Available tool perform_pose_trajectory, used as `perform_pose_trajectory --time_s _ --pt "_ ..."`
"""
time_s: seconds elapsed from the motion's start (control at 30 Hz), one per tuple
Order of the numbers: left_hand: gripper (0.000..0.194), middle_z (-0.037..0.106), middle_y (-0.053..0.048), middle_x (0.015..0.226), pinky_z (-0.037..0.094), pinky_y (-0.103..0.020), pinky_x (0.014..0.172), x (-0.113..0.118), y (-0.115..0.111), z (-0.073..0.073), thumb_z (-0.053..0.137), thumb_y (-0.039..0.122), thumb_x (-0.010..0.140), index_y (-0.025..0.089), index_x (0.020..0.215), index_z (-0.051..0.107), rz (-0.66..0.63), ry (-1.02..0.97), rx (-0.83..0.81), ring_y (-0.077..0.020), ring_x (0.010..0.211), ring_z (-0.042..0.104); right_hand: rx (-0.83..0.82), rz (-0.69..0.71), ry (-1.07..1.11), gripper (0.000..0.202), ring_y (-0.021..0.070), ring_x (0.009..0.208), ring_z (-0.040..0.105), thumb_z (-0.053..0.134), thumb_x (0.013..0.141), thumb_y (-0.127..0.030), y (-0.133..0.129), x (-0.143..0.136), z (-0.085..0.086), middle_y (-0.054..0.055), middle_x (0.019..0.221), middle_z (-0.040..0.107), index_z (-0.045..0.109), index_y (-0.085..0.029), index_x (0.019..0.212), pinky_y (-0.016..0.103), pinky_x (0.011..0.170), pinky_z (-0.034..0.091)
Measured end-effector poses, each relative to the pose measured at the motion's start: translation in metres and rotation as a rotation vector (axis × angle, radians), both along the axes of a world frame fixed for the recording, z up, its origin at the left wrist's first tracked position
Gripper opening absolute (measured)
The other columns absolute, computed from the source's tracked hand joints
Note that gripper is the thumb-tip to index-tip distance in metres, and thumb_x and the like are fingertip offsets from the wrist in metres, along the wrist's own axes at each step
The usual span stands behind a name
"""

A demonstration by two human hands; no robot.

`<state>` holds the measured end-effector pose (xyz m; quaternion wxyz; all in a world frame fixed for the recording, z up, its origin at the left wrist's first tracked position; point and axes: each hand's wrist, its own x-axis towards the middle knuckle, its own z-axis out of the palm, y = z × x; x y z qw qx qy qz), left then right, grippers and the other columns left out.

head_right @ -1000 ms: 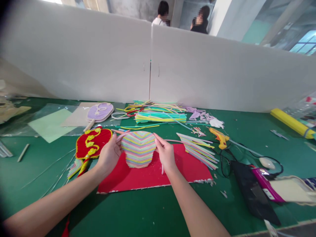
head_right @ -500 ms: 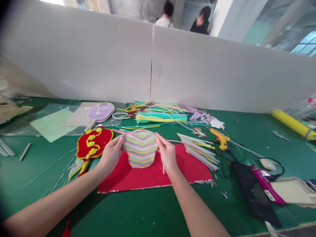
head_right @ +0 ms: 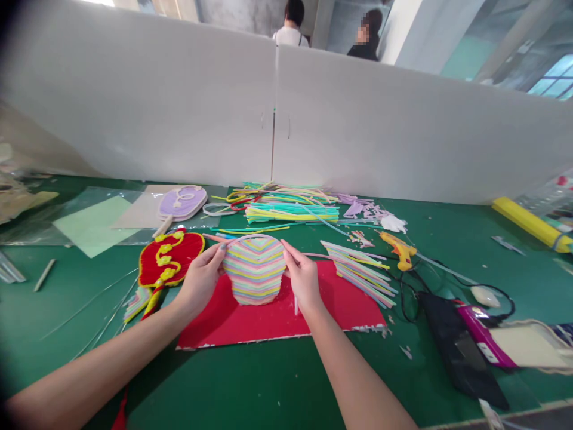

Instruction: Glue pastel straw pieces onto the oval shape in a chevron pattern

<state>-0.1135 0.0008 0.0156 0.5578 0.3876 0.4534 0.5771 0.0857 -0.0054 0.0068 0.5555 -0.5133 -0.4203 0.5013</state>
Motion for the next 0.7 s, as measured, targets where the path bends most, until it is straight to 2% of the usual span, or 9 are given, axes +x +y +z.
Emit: perform_pose_trajectory --time_s 0.17,0.3,0.47,0.57,0.7 --pt "0.046 0.072 -0.008 0.096 0.051 -0.028 0.069 -0.001 0.001 0.002 0.067 0.049 0.075 0.015 0.107 0.069 -0.016 -0.003 -0.033 -0.0213 0.084 0.066 -0.005 -0.001 0.043 0.05 0.0216 0.099 0.065 0.065 0.077 -0.047 0.0 -0.001 0.0 0.005 0.123 0.064 0.061 -0.03 0.123 0.032 0.076 0.057" --pt "0.049 0.072 -0.008 0.096 0.051 -0.026 0.064 -0.002 0.003 0.012 0.072 0.046 0.07 0.015 0.108 0.067 -0.077 0.042 -0.106 -0.0214 0.084 0.066 -0.04 0.004 0.064 0.049 0.0233 0.103 0.064 0.066 0.075 -0.047 0.002 0.0 0.004 0.005 0.124 0.064 0.064 -0.027 0.119 0.033 0.077 0.057" --pt "0.05 0.072 -0.006 0.095 0.054 -0.028 0.072 -0.006 -0.001 0.021 0.075 0.042 0.067 0.017 0.109 0.065 -0.122 0.056 -0.164 -0.0215 0.09 0.066 -0.109 0.16 0.056 0.048 0.0218 0.102 0.065 0.068 0.075 -0.04 0.004 0.019 0.022 0.005 0.113 0.069 0.062 -0.026 0.121 0.032 0.079 0.057" --pt "0.046 0.072 -0.006 0.097 0.054 -0.027 0.073 -0.008 -0.006 0.018 0.075 0.041 0.067 0.017 0.105 0.066 -0.115 0.075 -0.229 -0.0217 0.093 0.066 -0.131 0.233 -0.045 0.045 0.0207 0.094 0.068 0.069 0.074 -0.034 0.004 0.04 0.031 0.006 0.108 0.071 0.063 -0.025 0.118 0.03 0.071 0.059" --pt "0.041 0.072 -0.005 0.094 0.054 -0.026 0.069 -0.006 -0.013 0.01 0.075 0.038 0.069 0.018 0.103 0.066 -0.131 0.065 -0.272 -0.0206 0.089 0.066 -0.125 0.229 -0.247 0.037 0.0151 0.07 0.067 0.068 0.075 -0.035 0.002 0.065 0.03 0.006 0.096 0.073 0.066 -0.021 0.108 0.023 0.053 0.054"
